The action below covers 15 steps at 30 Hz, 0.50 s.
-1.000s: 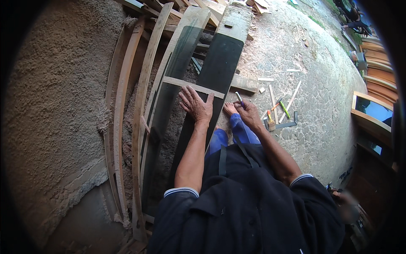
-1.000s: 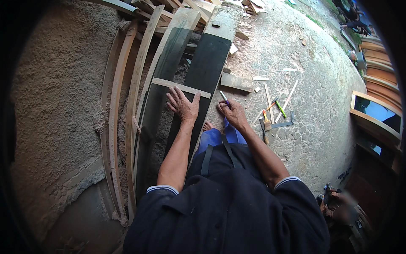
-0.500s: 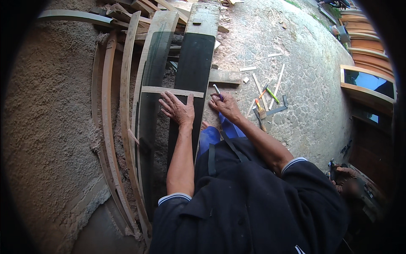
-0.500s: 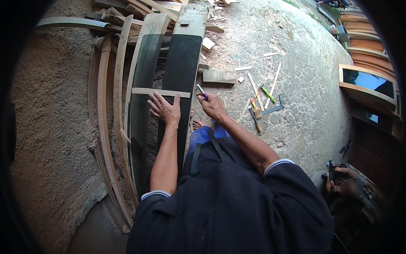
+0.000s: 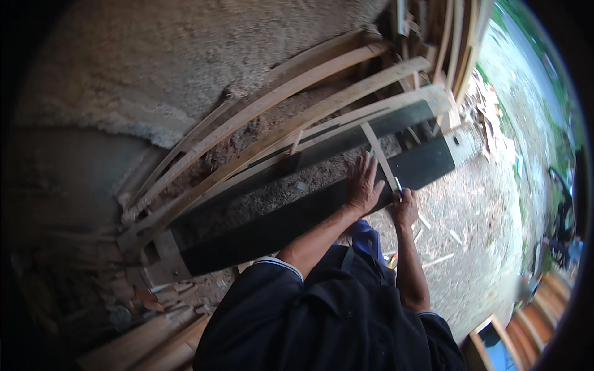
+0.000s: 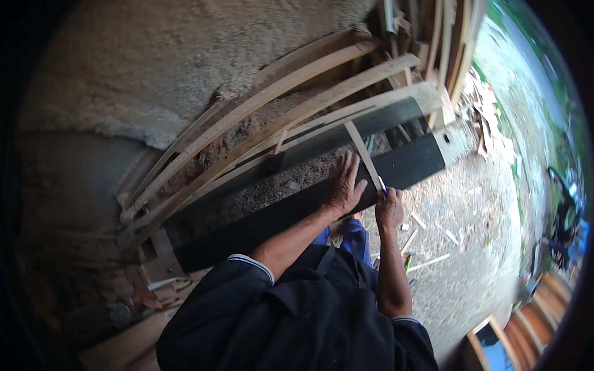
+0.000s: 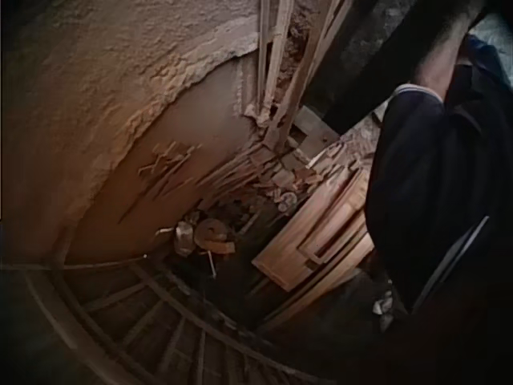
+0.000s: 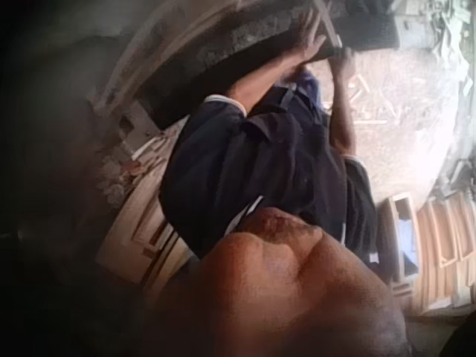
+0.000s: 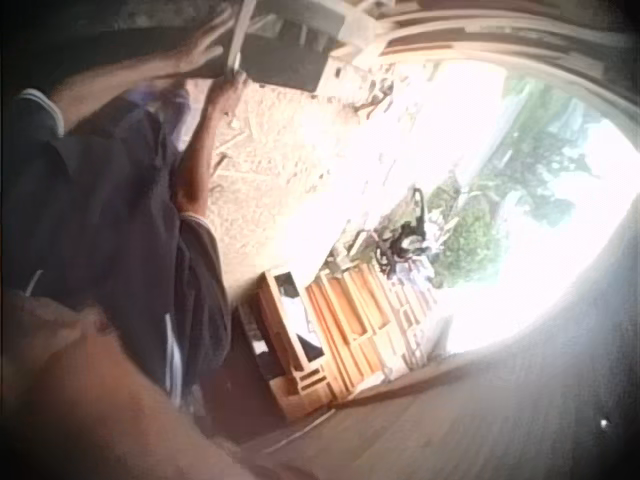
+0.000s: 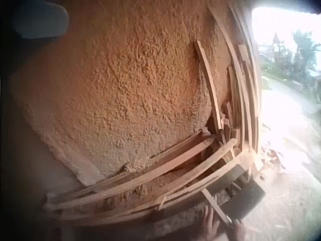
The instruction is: The person assembles a wooden frame by hammering nails into joints, then measures and marks a dark board with a pencil and ruler. The person moves the frame and board around the workshop floor during the process.
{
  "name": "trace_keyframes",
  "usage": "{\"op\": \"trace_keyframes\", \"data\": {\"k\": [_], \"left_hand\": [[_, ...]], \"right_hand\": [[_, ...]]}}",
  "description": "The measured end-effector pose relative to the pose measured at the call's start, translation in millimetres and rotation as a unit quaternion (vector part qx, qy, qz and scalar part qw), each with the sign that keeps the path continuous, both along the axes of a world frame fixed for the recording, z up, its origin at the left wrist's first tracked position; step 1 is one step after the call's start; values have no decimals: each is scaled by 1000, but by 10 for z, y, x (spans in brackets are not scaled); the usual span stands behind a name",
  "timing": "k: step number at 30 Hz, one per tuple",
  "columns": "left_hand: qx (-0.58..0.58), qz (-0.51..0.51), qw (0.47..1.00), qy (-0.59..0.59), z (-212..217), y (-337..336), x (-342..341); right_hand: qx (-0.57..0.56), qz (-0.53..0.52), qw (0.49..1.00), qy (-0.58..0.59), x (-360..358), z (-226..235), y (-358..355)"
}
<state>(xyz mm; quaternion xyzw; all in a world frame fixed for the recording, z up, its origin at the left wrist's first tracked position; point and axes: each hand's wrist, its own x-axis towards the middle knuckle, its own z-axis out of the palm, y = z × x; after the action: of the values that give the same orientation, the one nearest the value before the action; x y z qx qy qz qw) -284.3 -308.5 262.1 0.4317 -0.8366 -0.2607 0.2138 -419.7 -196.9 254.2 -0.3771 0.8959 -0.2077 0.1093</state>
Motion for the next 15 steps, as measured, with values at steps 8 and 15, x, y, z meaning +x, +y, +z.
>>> {"op": "trace_keyframes", "data": {"k": [8, 15], "left_hand": [[-1, 157, 977, 145, 421, 859, 1130], [132, 514, 782, 327, 390, 2055, 1691]], "right_hand": [[-147, 183, 953, -193, -294, -128, -147], [-22, 440, 768, -465, 571, 335, -294]]}}
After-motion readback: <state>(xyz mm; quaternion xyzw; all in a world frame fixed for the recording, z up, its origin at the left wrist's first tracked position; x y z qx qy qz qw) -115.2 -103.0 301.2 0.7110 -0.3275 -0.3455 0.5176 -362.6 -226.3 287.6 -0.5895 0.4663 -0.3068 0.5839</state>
